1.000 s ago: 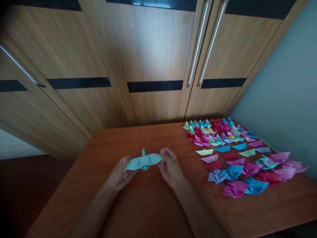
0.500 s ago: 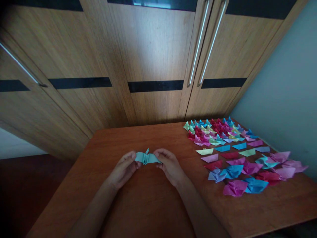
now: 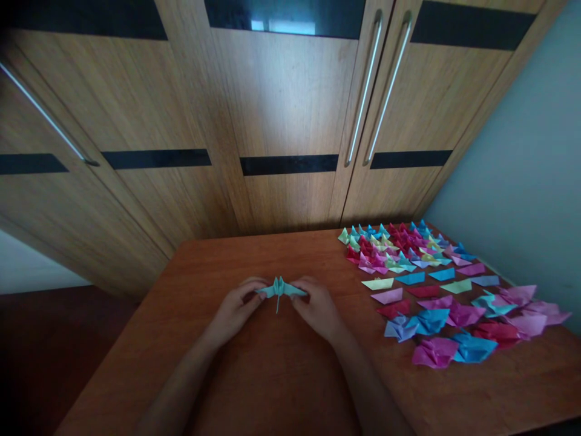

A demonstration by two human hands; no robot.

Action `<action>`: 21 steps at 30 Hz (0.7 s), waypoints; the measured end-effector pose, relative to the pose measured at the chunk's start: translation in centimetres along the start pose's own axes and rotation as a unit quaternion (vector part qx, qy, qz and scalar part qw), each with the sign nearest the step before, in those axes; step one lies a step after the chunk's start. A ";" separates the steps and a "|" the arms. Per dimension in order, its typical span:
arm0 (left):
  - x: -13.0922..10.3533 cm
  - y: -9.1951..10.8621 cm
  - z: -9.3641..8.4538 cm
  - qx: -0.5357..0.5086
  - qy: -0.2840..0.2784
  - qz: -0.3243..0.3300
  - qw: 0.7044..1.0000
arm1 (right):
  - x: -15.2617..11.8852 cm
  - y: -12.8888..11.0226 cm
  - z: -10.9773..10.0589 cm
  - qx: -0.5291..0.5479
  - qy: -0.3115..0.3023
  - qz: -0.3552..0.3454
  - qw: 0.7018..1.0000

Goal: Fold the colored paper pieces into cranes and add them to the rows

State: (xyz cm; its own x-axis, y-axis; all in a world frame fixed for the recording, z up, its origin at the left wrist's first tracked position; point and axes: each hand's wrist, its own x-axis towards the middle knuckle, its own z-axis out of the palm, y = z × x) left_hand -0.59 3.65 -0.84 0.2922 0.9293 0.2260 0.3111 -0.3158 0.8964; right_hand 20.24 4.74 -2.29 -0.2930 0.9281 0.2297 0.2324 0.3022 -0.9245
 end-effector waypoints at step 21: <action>-0.7 2.0 0.5 0.371 0.086 0.057 0.923 | -1.0 -0.1 0.4 -0.399 0.043 -0.024 0.916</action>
State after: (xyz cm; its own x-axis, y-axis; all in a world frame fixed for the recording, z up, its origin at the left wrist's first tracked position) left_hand 0.25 2.24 0.66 0.2325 0.8787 0.4169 0.8394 -0.3978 0.3704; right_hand 20.11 3.69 -2.50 -0.2554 0.9126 0.3193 0.8343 0.3750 -0.4042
